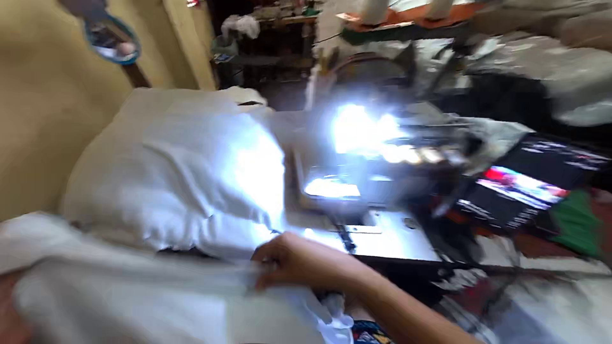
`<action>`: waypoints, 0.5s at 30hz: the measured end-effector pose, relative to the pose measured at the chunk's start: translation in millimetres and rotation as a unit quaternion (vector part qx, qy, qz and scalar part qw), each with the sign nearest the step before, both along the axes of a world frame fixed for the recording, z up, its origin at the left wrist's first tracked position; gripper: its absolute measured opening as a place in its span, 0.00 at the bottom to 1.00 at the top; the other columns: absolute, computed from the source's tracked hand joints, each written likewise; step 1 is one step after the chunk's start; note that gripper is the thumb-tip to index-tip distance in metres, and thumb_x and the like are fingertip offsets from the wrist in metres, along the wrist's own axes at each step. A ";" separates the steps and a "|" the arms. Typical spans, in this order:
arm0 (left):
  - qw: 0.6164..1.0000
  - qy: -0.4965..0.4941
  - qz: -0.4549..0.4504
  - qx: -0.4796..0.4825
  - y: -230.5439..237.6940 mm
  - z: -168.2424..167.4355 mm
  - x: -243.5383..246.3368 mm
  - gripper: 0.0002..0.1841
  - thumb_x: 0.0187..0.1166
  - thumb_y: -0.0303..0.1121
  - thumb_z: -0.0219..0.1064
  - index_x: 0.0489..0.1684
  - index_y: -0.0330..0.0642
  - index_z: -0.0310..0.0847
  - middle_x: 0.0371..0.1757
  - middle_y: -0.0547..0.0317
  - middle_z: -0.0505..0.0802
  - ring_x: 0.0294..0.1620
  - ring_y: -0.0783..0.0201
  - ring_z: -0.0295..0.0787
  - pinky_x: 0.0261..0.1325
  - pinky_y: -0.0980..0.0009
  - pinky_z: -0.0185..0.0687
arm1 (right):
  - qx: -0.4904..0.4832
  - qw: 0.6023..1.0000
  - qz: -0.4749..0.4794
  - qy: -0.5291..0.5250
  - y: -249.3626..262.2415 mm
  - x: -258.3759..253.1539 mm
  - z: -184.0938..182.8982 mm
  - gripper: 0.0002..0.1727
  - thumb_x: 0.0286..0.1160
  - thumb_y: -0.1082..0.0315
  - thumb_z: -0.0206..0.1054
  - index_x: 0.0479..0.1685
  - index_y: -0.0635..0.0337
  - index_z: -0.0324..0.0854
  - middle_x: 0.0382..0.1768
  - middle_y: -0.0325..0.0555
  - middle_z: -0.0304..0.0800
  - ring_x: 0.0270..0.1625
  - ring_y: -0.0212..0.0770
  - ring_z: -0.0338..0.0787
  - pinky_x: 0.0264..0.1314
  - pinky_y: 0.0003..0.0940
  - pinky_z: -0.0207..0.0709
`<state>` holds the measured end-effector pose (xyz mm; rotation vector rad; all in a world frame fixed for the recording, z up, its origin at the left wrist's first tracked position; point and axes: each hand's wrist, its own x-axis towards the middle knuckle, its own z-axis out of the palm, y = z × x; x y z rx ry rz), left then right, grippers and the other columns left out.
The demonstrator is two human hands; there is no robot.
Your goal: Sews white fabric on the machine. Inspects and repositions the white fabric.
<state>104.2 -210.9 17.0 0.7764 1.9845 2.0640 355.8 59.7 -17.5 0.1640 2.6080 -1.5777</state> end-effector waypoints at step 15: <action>0.945 -0.064 0.256 -0.195 -375.9 -84.1 43.5 0.12 0.87 0.21 0.50 0.57 0.21 0.74 0.43 0.65 0.89 0.44 0.84 0.84 0.53 0.83 0.82 | 0.124 0.981 0.036 0.146 -126.8 -123.1 -89.6 0.17 0.78 0.77 0.61 0.55 0.53 0.93 0.51 0.49 0.95 0.55 0.50 0.94 0.60 0.55 0.86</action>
